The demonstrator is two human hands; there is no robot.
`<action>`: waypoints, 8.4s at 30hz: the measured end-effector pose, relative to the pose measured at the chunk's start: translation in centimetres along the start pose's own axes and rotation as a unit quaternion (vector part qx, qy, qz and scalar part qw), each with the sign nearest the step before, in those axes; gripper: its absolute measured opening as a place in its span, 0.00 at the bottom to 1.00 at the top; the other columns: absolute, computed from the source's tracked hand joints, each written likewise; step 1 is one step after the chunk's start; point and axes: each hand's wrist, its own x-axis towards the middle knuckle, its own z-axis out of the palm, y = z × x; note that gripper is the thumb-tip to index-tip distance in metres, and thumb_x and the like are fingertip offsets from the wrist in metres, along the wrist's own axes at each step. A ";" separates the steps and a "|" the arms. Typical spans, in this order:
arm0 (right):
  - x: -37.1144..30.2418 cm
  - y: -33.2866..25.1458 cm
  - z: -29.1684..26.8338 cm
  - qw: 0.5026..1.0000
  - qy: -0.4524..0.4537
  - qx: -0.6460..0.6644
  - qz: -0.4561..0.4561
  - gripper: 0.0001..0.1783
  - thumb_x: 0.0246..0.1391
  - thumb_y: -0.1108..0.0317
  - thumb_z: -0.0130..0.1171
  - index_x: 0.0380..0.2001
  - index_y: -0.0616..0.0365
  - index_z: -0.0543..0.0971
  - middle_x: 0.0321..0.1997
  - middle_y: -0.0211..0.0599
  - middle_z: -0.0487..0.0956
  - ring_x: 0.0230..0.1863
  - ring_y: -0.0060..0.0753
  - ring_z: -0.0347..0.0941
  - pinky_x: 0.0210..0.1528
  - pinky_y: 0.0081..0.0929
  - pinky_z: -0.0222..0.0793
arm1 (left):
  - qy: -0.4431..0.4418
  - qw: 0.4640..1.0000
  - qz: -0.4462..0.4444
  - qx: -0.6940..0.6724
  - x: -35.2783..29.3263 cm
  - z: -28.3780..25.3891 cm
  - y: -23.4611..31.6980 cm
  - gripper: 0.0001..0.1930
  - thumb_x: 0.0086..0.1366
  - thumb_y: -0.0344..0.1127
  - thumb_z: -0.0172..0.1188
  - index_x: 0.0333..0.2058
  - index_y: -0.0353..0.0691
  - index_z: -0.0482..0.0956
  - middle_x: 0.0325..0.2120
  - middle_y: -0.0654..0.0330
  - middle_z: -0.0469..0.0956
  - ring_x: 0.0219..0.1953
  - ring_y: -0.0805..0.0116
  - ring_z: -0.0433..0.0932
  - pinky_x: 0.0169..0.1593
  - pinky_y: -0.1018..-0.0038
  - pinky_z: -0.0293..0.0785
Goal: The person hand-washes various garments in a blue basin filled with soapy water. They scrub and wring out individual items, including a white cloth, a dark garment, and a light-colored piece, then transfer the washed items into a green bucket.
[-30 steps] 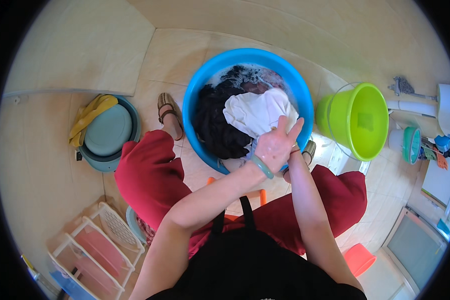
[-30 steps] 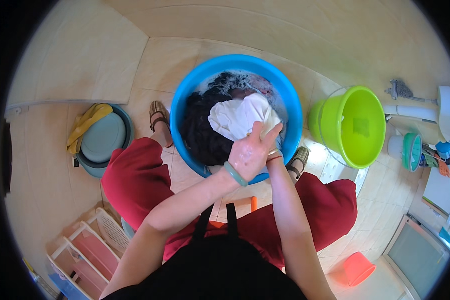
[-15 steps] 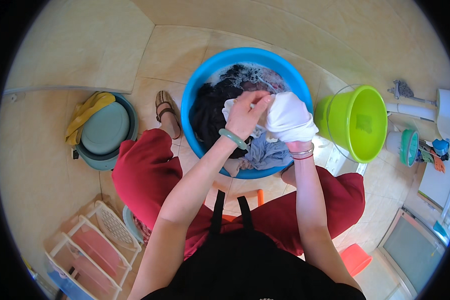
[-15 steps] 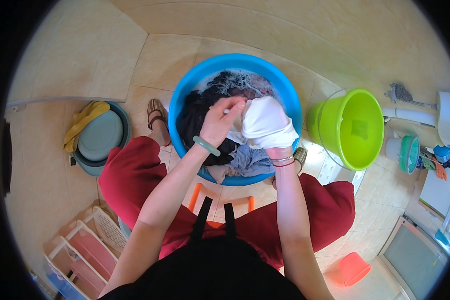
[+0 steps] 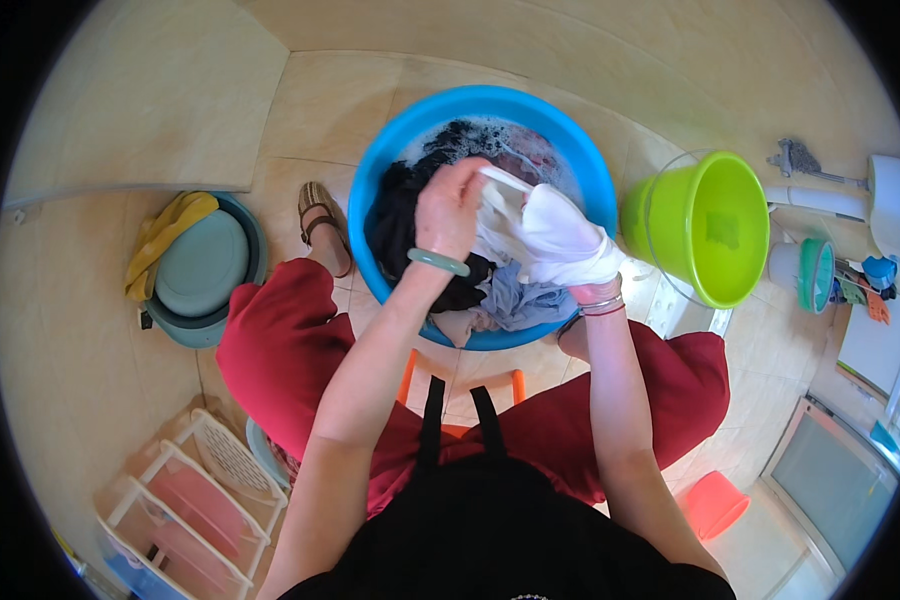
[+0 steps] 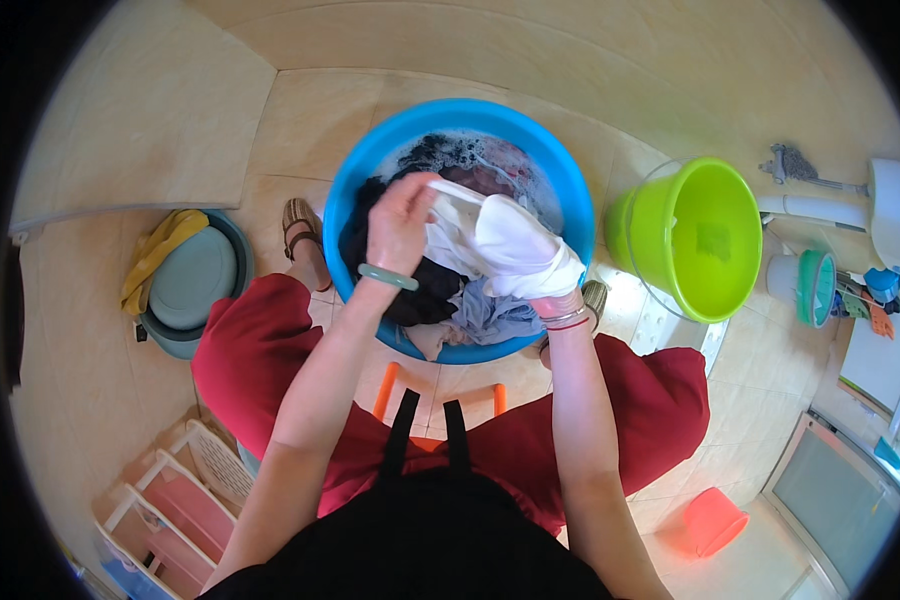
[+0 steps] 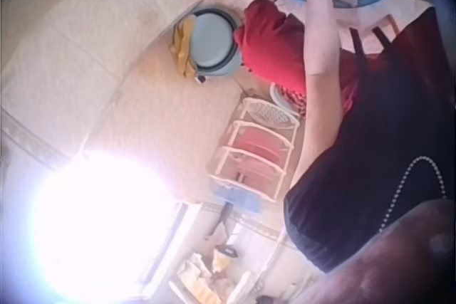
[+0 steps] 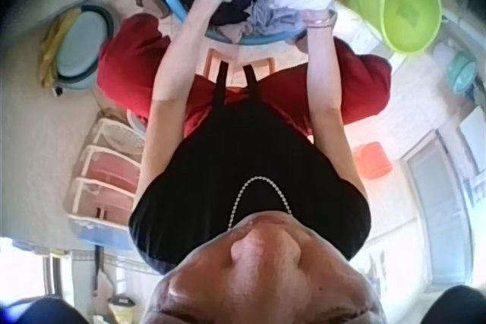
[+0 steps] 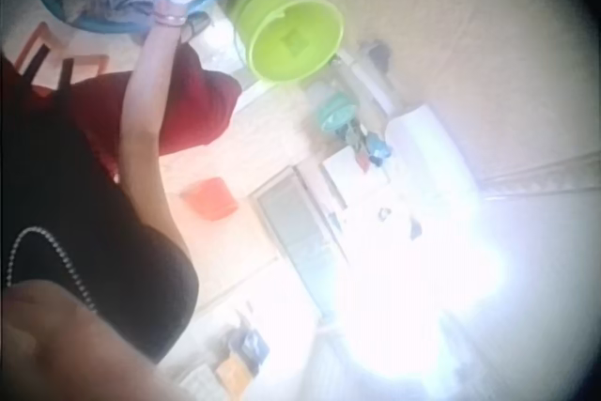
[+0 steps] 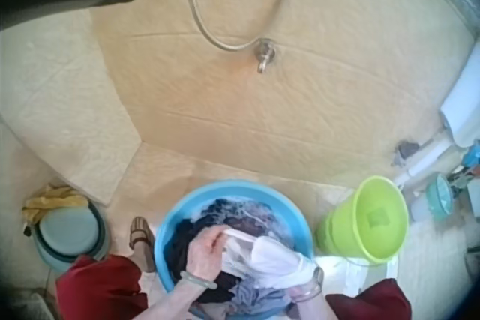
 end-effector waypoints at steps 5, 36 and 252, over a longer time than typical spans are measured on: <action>-0.9 0.2 -2.8 0.951 0.027 0.309 0.009 0.27 0.59 0.58 0.50 0.56 0.64 0.67 0.60 0.45 0.69 0.58 0.43 0.66 0.61 0.39 0.62 | 0.021 0.952 -0.193 -0.237 2.0 -2.4 0.1 0.08 0.67 0.33 0.51 0.40 0.38 0.77 0.23 0.60 0.77 0.20 0.70 0.75 0.28 0.76 0.74; 0.2 10.6 3.1 0.933 0.280 -0.225 -0.017 0.11 0.53 0.82 0.50 0.36 0.63 0.80 0.37 0.35 0.80 0.38 0.23 0.76 0.39 0.19 0.73 | 0.218 0.890 0.017 0.400 -1.0 -4.1 -6.6 0.16 0.48 0.20 0.61 0.35 0.48 0.78 0.41 0.51 0.69 0.45 0.50 0.69 0.47 0.61 0.65; 8.2 -3.3 4.8 0.986 0.132 -0.106 -0.013 0.24 0.58 0.67 0.53 0.58 0.57 0.65 0.54 0.36 0.70 0.51 0.28 0.68 0.45 0.20 0.69 | 0.033 0.953 -0.173 -0.246 -0.4 9.7 -0.3 0.25 0.63 0.25 0.49 0.59 0.43 0.60 0.43 0.54 0.76 0.39 0.70 0.75 0.42 0.76 0.73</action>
